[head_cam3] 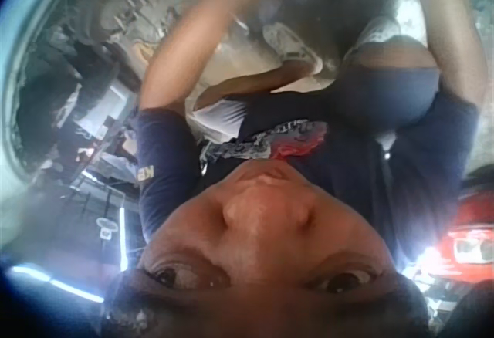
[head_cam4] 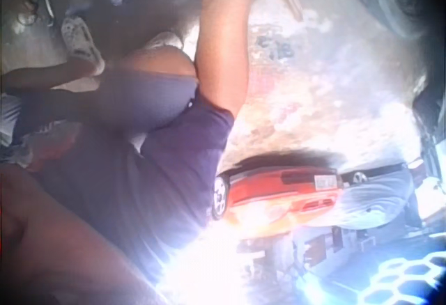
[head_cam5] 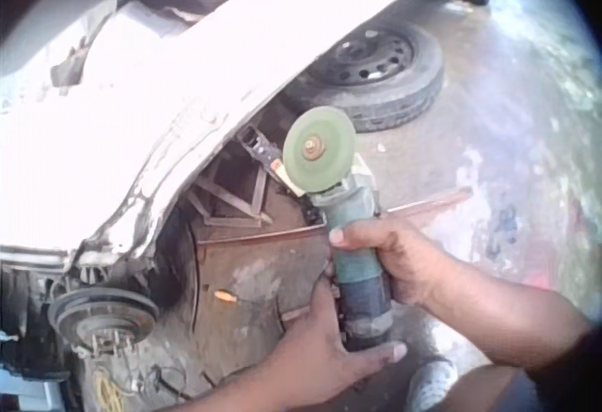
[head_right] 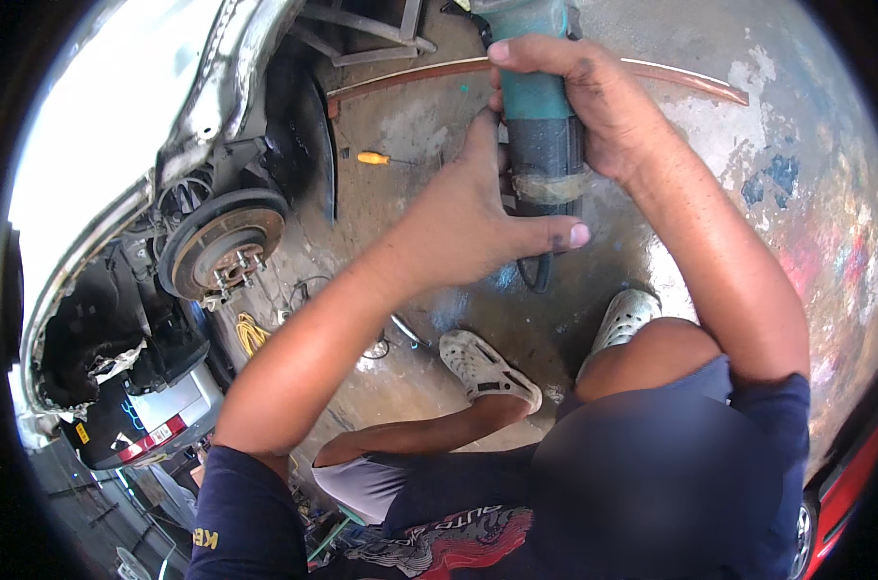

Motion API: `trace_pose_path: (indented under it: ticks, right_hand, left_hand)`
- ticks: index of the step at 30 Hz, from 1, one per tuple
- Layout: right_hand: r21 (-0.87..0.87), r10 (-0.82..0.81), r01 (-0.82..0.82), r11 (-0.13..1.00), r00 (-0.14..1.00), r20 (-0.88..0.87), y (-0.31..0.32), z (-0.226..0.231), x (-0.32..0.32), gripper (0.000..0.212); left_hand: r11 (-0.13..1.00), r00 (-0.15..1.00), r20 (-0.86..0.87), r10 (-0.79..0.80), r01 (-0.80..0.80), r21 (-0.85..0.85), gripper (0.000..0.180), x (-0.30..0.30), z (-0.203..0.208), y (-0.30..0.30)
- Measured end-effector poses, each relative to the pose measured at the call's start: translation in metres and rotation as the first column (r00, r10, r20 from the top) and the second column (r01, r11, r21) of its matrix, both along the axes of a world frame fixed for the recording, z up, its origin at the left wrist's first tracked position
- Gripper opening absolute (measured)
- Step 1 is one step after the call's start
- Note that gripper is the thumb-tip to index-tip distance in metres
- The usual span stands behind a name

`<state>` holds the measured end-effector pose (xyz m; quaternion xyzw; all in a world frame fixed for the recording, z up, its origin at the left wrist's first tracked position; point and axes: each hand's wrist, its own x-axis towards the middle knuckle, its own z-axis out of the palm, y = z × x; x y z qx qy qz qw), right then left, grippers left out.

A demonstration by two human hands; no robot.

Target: The person uses an angle grinder to cut and grind the front fender and wheel well area of a white car. Sparks fly as the tool removes paint and metal along the seam and edge of the fender. The person adjusts their position and the tool angle to work along the curved body panel.

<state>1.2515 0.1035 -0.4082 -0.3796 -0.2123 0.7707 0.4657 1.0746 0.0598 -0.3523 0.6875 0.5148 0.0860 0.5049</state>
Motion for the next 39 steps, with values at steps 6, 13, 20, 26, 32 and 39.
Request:
trace_pose_path:
  ticks: [6,13,20,26,32,39]
  right_hand:
    - [-0.048,0.007,-0.005,0.999,0.999,0.032,0.01,0.003,0.005,0.032]
    - [0.096,0.042,-0.093,0.991,0.897,0.44,0.019,0.046,0.019,0.034]
    - [0.175,0.044,-0.191,0.966,0.785,0.618,0.036,0.047,0.024,0.044]
    - [0.165,-0.008,-0.168,0.972,0.678,0.735,0.022,0.07,0.001,0.047]
    - [0.167,-0.044,-0.195,0.966,0.516,0.855,0.019,0.085,-0.005,0.049]
    - [0.209,-0.107,-0.159,0.965,0.486,0.867,0.024,0.081,-0.006,0.066]
  left_hand:
    - [0.95,0.947,-0.073,0.312,-0.312,0.007,0.114,0.046,-0.012,-0.008]
    - [0.877,0.861,0.164,0.481,-0.473,-0.086,0.099,0.075,-0.017,-0.013]
    - [0.89,0.821,0.39,0.417,-0.456,0.007,0.091,0.076,-0.036,-0.011]
    - [0.907,0.738,0.546,0.396,-0.406,-0.109,0.083,0.061,-0.033,-0.013]
    - [0.9,0.568,0.706,0.422,-0.359,-0.249,0.095,0.065,-0.043,-0.012]
    - [0.902,0.573,0.713,0.404,-0.377,-0.209,0.094,0.066,-0.05,-0.007]
